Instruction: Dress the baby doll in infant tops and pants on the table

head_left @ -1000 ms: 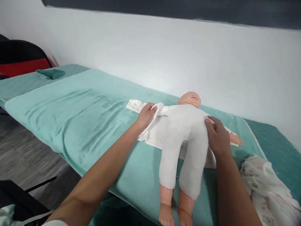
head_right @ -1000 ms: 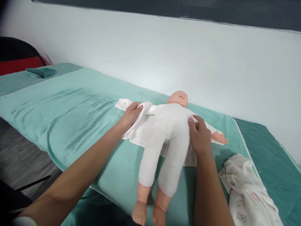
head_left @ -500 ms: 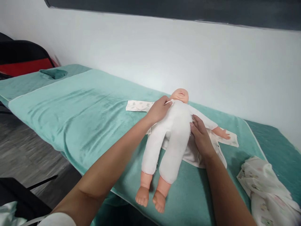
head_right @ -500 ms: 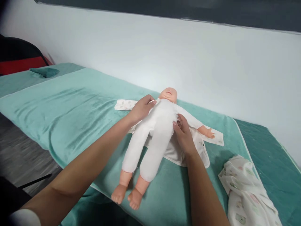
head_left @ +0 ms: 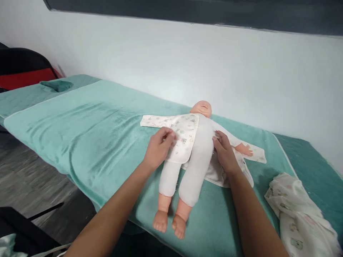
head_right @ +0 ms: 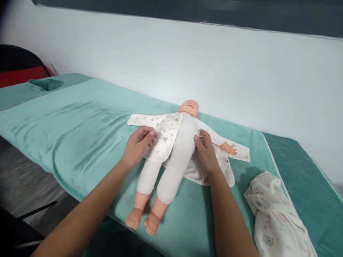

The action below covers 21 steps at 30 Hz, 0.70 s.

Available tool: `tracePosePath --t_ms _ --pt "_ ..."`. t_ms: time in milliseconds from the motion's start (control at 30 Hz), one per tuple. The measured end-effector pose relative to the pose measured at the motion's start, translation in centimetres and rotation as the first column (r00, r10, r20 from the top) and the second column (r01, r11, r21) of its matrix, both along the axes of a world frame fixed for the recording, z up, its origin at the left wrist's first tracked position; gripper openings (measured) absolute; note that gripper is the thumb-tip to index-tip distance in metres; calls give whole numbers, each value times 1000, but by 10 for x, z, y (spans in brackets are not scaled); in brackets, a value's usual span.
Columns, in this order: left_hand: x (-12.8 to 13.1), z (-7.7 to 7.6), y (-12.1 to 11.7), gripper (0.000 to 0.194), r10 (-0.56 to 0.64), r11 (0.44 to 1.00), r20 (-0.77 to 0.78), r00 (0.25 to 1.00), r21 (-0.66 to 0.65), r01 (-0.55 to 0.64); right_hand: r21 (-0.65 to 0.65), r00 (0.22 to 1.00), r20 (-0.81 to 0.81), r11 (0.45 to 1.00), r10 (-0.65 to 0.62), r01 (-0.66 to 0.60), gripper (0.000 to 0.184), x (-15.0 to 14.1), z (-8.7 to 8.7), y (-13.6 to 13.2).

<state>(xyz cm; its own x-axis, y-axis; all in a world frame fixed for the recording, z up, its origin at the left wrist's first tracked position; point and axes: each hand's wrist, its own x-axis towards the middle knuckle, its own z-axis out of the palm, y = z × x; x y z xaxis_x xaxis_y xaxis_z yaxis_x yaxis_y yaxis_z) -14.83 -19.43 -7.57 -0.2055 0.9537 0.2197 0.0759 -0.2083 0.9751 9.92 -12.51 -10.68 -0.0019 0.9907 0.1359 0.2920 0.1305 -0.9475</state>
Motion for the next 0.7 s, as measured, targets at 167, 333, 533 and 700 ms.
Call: tracePosePath --t_ms 167,333,533,700 --pt "-21 -37 -29 34 -63 991 -43 997 -120 58 19 998 55 999 -32 31 57 -3 6 -2" --pt "-23 -32 -27 32 -66 994 8 998 -83 67 18 993 80 996 -86 85 54 -6 9 -5" --pt "-2 -8 14 25 -69 994 -225 972 69 86 186 916 178 926 -359 327 33 25 12 5" --pt "38 18 72 41 -235 948 -590 772 37 316 174 744 251 785 -619 595 36 66 9 16"
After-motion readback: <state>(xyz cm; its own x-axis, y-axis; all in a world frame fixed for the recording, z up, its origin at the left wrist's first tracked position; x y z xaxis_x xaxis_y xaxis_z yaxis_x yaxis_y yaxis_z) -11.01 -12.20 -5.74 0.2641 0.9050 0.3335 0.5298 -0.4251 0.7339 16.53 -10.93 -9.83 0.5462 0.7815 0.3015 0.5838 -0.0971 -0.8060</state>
